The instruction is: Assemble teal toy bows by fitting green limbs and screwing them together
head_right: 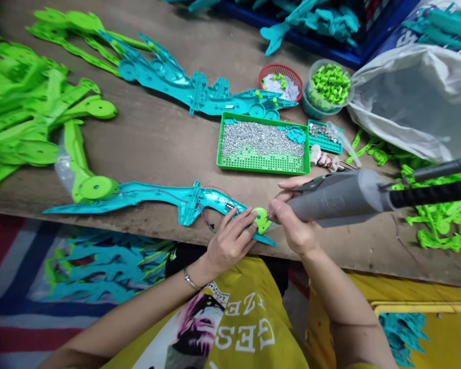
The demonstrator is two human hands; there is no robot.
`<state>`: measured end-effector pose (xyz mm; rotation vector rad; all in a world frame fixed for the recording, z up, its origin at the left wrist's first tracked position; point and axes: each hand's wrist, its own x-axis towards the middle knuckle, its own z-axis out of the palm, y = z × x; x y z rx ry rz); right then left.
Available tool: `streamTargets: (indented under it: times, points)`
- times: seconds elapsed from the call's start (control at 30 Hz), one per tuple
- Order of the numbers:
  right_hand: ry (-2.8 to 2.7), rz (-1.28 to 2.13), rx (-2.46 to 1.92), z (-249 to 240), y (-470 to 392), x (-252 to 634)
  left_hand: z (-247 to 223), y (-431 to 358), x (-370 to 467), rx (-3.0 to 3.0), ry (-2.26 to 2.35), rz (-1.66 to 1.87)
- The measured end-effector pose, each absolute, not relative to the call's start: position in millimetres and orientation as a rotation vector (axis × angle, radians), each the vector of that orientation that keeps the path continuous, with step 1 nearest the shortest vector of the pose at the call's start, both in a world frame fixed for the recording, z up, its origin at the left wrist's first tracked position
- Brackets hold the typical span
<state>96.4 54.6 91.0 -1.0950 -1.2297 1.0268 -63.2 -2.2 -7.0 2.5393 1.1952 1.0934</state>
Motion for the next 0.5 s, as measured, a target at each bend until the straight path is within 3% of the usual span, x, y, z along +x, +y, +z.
streamTargets:
  times: [0.5]
  points:
    - [-1.303,1.050,-1.179,72.0,34.0,100.1,-7.6,-2.9,-64.0,2.535,1.183,1.070]
